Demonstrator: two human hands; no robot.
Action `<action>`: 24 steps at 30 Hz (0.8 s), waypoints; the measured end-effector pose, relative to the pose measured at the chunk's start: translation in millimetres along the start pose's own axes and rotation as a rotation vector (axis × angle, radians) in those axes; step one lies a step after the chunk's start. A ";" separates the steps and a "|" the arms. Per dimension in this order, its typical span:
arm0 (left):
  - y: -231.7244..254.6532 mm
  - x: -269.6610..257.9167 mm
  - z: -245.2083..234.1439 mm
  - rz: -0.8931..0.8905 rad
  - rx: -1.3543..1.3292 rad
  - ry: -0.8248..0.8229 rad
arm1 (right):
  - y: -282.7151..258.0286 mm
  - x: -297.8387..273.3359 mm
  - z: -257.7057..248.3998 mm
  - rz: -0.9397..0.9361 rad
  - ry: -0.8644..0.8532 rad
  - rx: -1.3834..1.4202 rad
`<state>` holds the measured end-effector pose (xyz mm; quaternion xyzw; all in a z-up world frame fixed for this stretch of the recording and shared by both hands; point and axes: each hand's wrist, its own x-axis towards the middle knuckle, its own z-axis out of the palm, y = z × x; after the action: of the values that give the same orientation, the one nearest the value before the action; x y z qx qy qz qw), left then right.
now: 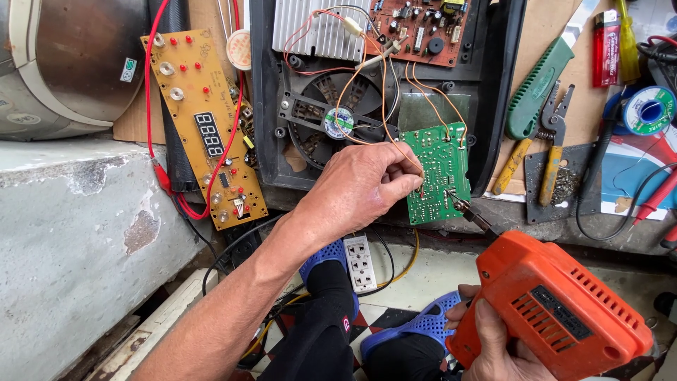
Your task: Repairing an induction cooker by soldering wires onto its main circuit board.
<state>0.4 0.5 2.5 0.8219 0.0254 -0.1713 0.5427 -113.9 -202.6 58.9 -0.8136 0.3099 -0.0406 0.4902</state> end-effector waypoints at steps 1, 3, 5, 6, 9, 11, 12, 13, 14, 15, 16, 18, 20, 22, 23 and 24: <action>-0.8 0.3 0.6 0.000 0.000 0.000 | -0.5 0.0 0.1 0.000 0.000 0.000; -2.4 0.9 1.7 0.013 0.008 0.014 | -1.4 -0.2 0.5 -0.009 -0.001 -0.004; -3.3 0.9 2.2 0.021 0.007 0.018 | 0.4 0.3 0.5 -0.022 0.000 0.006; -3.7 0.8 2.5 0.029 0.005 0.022 | 1.4 0.6 0.4 -0.035 0.001 0.016; -0.7 0.1 0.3 0.010 0.001 0.003 | 0.4 0.3 0.5 -0.026 0.004 -0.004; -0.1 -0.2 0.3 0.004 -0.002 0.006 | 0.6 0.7 0.2 -0.028 0.000 -0.004; 0.3 -0.2 0.3 -0.001 -0.005 0.009 | 0.7 1.0 0.1 -0.030 -0.004 -0.004; 0.8 -0.6 -0.3 -0.001 -0.005 0.008 | 1.7 1.4 -0.6 -0.030 -0.003 -0.004; 1.4 -1.1 -0.9 -0.002 -0.012 0.003 | 2.6 1.8 -1.2 -0.017 -0.004 -0.005; 2.2 -1.1 -1.5 -0.003 -0.019 -0.002 | 3.3 2.4 -1.9 -0.005 -0.003 -0.006; 2.0 -1.3 -1.4 -0.001 -0.019 -0.003 | 2.9 2.4 -2.4 -0.005 -0.002 -0.006; 1.7 -1.4 -1.4 0.006 -0.013 -0.003 | 2.4 2.7 -3.0 0.030 -0.003 -0.012; 5.1 -2.9 -6.0 -0.003 -0.005 -0.024 | -5.3 1.0 -2.1 0.069 0.019 -0.027; 9.3 -2.7 -8.4 0.003 0.000 -0.054 | -6.5 2.8 -8.3 0.105 0.058 -0.041; 11.5 -2.2 -9.4 -0.021 0.010 -0.056 | -4.9 5.2 -14.8 0.063 0.070 -0.053; 13.9 -1.5 -10.0 -0.045 0.020 -0.058 | -3.3 7.7 -21.7 0.021 0.081 -0.066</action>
<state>4.7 4.0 18.8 0.8211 0.0265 -0.2076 0.5310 -114.2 -222.5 71.0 -0.8238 0.3392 -0.0580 0.4504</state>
